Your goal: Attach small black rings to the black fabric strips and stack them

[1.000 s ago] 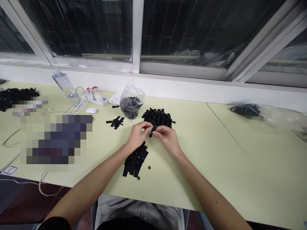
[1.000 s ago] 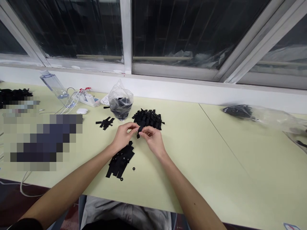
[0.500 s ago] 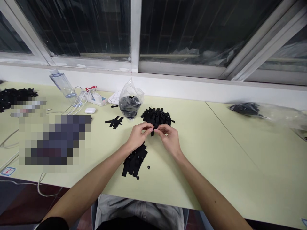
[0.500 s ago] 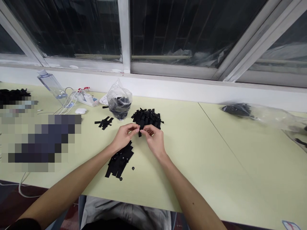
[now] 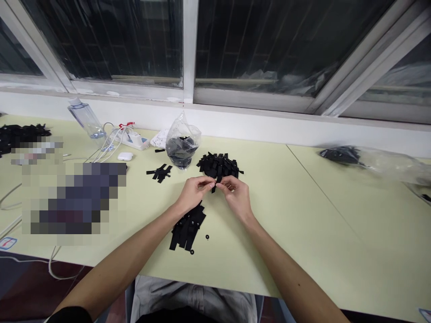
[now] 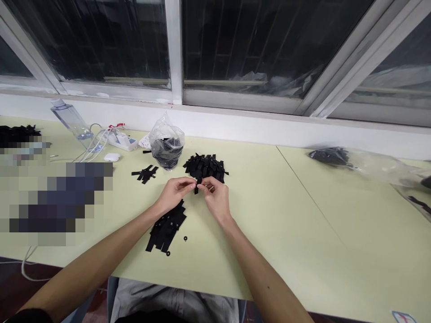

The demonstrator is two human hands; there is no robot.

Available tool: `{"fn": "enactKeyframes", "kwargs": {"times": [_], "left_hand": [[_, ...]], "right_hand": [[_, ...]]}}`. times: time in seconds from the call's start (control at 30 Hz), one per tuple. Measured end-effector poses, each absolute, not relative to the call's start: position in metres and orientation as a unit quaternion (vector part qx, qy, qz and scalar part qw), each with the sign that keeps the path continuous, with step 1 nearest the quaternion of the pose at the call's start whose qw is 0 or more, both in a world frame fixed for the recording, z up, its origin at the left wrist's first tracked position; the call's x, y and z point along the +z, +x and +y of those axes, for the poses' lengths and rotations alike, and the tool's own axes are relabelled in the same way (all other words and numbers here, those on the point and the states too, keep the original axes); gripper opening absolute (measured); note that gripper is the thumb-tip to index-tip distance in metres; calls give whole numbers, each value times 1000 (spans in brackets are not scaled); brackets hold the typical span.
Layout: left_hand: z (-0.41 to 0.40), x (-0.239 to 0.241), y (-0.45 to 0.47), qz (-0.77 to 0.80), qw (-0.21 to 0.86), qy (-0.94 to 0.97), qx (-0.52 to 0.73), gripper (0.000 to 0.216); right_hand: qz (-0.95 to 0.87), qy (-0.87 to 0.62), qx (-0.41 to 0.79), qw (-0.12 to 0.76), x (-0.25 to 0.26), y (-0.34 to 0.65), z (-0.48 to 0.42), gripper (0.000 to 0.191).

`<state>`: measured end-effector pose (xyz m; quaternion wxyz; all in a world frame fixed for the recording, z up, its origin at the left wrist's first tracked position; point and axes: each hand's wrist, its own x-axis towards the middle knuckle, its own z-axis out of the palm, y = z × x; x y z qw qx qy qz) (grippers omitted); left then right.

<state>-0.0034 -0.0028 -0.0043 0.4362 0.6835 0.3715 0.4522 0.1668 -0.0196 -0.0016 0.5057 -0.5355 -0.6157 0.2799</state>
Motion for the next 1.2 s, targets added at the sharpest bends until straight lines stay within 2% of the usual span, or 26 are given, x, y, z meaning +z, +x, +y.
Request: {"fn": "enactKeyframes", "kwargs": {"times": [0.13,0.3,0.43,0.57,0.63,0.73,0.8,0.83,0.9,0.97,1.07,1.2], "left_hand": [[-6,4,-5,375,367,721,453,22],[-3,5,-12,396,281,751,448,21],[1,1,-16,404,253,761,439,24],[4,-1,-19,407,236,769,433,25],[5,-1,-21,414,228,769,431,25],[9,-2,-25,429,216,763,433,25],[11,-3,-28,438,212,756,438,25],[12,-3,-29,443,211,752,440,25],[13,-3,-30,451,209,747,442,25],[13,-2,-30,458,203,745,440,26],[13,-2,-31,466,191,748,432,27],[13,-2,-32,465,186,751,431,27]], "right_hand": [[-599,-503,338,524,5,181,-11,26],[-535,-566,293,554,13,219,1,29],[-501,-611,284,543,17,239,25,29],[-530,-651,264,474,24,243,65,26],[-546,-690,204,428,31,239,77,25],[-590,-669,117,438,41,224,66,25],[-642,-605,147,448,45,208,42,21],[-685,-555,202,426,45,198,27,21],[-769,-451,306,334,42,180,-1,20],[-811,-402,342,252,34,165,-20,18],[-828,-415,307,218,21,150,-26,16],[-826,-425,295,223,9,144,-18,15]]}}
